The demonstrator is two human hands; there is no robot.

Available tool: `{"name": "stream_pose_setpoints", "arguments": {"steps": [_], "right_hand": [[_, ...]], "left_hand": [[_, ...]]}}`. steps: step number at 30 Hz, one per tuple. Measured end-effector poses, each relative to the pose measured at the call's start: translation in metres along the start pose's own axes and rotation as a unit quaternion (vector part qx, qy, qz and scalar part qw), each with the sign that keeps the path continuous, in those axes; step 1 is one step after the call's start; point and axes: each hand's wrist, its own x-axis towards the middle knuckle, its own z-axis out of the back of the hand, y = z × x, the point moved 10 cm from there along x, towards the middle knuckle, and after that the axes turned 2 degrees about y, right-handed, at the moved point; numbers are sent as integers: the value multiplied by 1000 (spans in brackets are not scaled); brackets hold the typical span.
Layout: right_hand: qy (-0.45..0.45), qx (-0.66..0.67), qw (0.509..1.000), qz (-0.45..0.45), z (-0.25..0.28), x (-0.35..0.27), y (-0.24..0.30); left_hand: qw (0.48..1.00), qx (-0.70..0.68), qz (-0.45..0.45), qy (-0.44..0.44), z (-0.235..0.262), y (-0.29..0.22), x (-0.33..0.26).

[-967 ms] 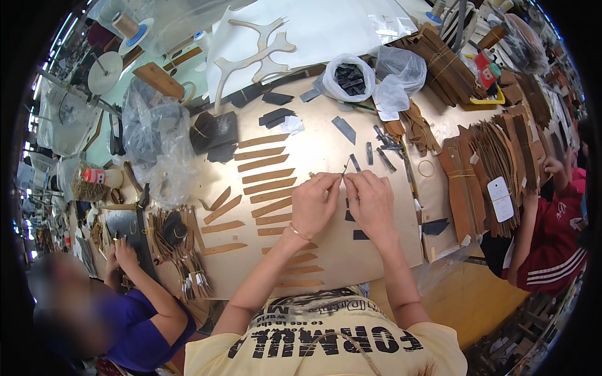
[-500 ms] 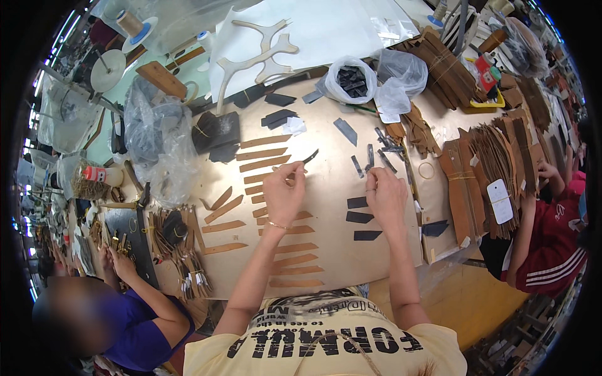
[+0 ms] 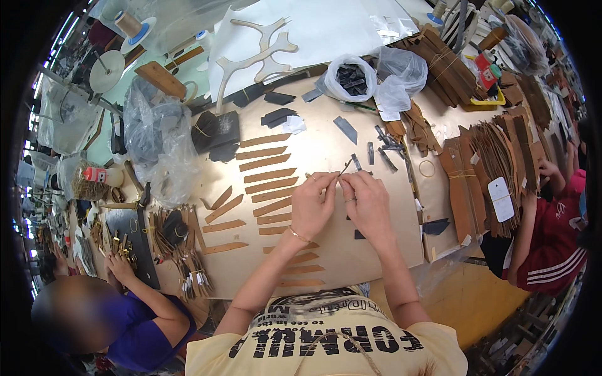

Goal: The person repeatedly picks up small black plastic pieces and wooden sticks from a table, aligns them, and presses them together to form assembled units. The person places each completed unit on the table and continues the process with additional parts.

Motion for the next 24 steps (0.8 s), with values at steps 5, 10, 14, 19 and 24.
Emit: {"name": "stream_pose_setpoints", "arguments": {"steps": [5, 10, 14, 19, 24], "right_hand": [[-13, -14, 1000, 4, 1, 0, -1], [-27, -17, 999, -6, 2, -1, -2], [-14, -23, 1000, -16, -1, -1, -3], [-14, -28, 999, -8, -2, -1, -4], [8, -15, 1000, 18, -4, 1, -5]], "left_hand": [[999, 36, -20, 8, 0, -6, 1], [999, 35, -22, -5, -1, -5, 1], [1000, 25, -17, -9, -1, -4, 0], [1000, 19, -10, 9, -3, -3, -1], [999, 36, -25, 22, -3, -3, 2]]}}
